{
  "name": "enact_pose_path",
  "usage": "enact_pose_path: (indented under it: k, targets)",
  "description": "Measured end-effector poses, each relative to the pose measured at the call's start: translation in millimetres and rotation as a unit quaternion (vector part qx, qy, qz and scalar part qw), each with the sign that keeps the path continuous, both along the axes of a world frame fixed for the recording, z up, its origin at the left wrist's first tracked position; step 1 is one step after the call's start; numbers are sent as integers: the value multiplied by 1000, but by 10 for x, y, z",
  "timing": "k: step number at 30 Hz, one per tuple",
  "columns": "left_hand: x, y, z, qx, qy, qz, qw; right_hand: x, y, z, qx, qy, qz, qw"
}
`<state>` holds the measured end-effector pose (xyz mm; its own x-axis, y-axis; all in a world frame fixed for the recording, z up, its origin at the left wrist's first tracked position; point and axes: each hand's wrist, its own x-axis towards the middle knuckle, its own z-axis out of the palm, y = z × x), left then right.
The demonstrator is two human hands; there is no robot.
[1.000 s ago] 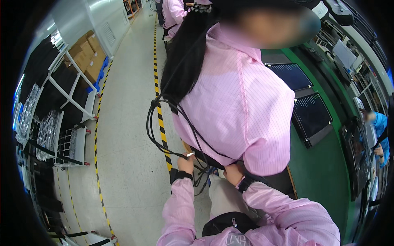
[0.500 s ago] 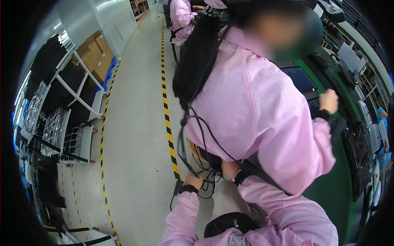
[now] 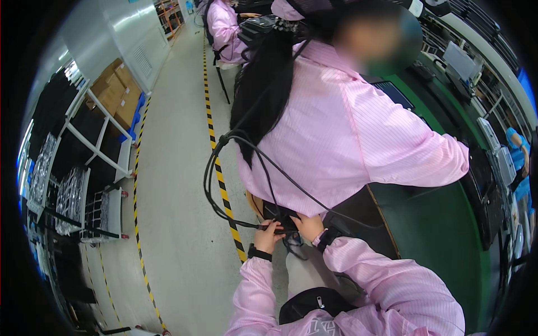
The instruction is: Checking the functionality and screen response of multiple tablet devices on an assembly line.
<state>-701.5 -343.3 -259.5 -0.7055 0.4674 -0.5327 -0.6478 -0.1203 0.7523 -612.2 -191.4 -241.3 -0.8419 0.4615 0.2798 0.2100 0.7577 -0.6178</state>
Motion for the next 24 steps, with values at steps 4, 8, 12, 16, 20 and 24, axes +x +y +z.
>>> enact_pose_path:
  k: [4, 8, 12, 16, 20, 24]
  targets:
    - [-47, 84, 42, 195, -45, -74, 977, -36, 58, 68, -90, -3, -3, 996]
    - [21, 198, -125, 100, 20, -151, 983, -39, 129, 54, -138, 0, -2, 990]
    - [138, 586, -242, -182, 321, -117, 922, -54, 66, 5, -129, -21, -27, 991]
    - [155, 826, -439, -370, 398, -135, 828, -57, 73, 47, -149, 46, -13, 988]
    - [278, 965, -746, -341, 414, -76, 840, -29, 188, 121, -191, -24, 65, 979]
    - [333, 863, -722, -385, 415, -181, 804, -125, 228, -26, -60, 5, 30, 998]
